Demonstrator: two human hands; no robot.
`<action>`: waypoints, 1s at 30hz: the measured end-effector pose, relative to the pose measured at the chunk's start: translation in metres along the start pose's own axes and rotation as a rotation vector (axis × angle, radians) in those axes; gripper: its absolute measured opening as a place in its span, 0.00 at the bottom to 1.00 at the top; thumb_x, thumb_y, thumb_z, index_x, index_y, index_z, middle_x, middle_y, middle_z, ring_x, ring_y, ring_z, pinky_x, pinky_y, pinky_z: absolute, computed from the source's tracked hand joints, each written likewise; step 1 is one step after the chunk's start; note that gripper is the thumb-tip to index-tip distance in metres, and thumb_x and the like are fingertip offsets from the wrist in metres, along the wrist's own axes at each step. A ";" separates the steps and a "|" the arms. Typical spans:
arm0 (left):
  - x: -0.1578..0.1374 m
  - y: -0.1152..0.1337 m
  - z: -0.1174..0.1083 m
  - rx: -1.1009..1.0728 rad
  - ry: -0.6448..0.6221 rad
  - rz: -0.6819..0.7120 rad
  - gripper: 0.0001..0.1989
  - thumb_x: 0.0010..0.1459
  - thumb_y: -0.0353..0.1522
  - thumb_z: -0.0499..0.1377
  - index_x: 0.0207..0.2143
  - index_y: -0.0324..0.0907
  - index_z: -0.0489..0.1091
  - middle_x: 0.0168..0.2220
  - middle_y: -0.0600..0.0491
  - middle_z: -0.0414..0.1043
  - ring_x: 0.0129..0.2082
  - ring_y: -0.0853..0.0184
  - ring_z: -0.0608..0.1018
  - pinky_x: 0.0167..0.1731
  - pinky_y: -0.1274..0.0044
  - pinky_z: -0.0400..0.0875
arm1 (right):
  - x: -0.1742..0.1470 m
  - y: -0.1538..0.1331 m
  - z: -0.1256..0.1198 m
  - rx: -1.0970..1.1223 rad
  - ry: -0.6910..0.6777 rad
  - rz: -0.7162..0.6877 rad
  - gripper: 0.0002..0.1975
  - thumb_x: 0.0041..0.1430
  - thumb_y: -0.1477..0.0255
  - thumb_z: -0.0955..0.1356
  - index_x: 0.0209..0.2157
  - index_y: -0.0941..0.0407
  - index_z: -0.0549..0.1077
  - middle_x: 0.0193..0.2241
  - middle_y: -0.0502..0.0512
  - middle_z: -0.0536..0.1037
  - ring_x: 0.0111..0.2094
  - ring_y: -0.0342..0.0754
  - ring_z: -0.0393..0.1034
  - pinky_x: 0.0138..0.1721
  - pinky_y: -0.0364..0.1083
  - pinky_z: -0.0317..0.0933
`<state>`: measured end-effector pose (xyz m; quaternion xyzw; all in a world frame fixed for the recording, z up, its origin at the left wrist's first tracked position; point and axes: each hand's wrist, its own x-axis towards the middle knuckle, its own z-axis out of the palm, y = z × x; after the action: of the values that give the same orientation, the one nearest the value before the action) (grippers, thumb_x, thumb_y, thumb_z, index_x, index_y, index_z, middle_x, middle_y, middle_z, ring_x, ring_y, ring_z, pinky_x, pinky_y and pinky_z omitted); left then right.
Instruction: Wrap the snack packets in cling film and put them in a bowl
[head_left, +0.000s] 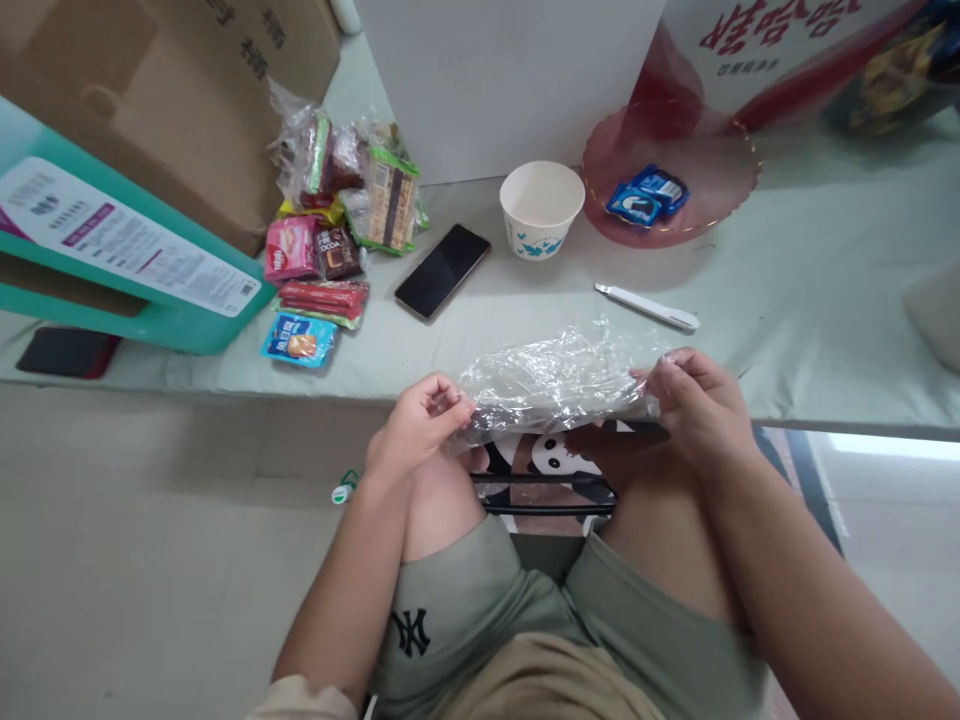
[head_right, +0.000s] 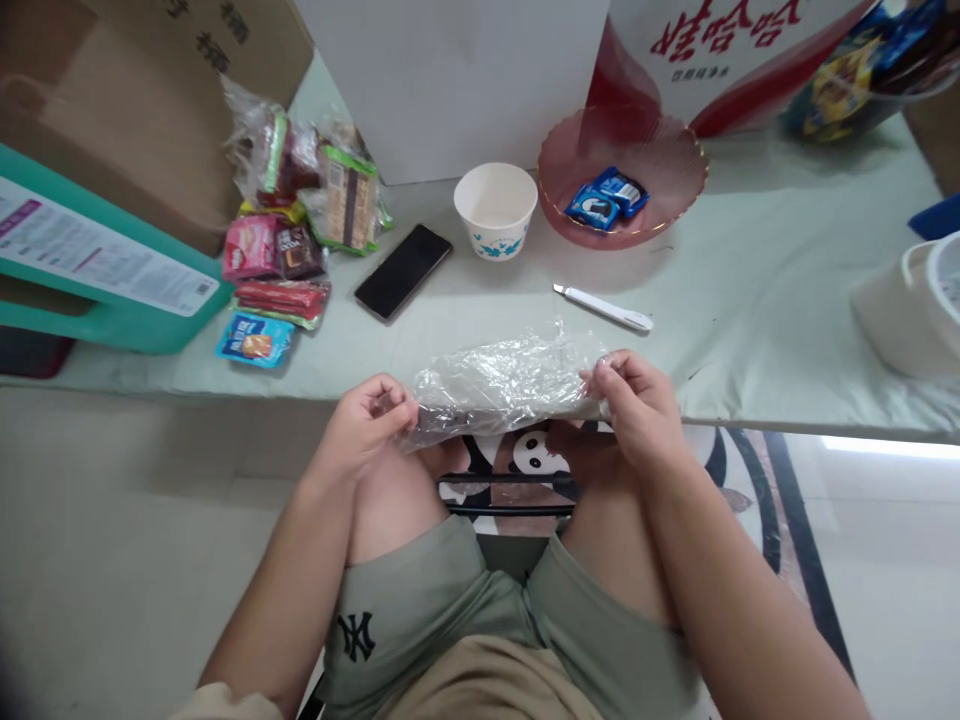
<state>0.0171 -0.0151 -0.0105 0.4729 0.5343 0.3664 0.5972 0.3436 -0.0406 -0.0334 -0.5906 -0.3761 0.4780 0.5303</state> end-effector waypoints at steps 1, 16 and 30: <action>0.001 -0.001 0.001 -0.035 -0.022 -0.017 0.20 0.47 0.39 0.72 0.27 0.42 0.62 0.24 0.60 0.69 0.21 0.77 0.68 0.24 0.82 0.63 | 0.001 -0.001 0.001 -0.013 0.036 0.023 0.15 0.59 0.58 0.74 0.32 0.51 0.68 0.22 0.45 0.70 0.29 0.45 0.73 0.34 0.45 0.69; 0.033 -0.001 -0.005 0.480 -0.168 0.232 0.13 0.53 0.25 0.54 0.28 0.43 0.80 0.46 0.48 0.77 0.42 0.65 0.77 0.47 0.69 0.74 | 0.010 -0.010 0.010 -0.106 0.354 -0.021 0.12 0.61 0.62 0.72 0.30 0.54 0.70 0.19 0.43 0.63 0.18 0.38 0.53 0.19 0.40 0.47; 0.070 0.027 0.059 0.240 -0.277 0.148 0.12 0.56 0.28 0.62 0.43 0.43 0.69 0.32 0.59 0.64 0.34 0.70 0.78 0.40 0.74 0.73 | 0.011 -0.015 0.008 0.022 0.412 -0.048 0.09 0.60 0.66 0.71 0.30 0.54 0.69 0.17 0.42 0.61 0.17 0.37 0.51 0.18 0.42 0.44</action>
<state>0.0881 0.0489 -0.0060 0.6247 0.4506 0.2742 0.5758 0.3395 -0.0253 -0.0204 -0.6611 -0.2682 0.3384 0.6136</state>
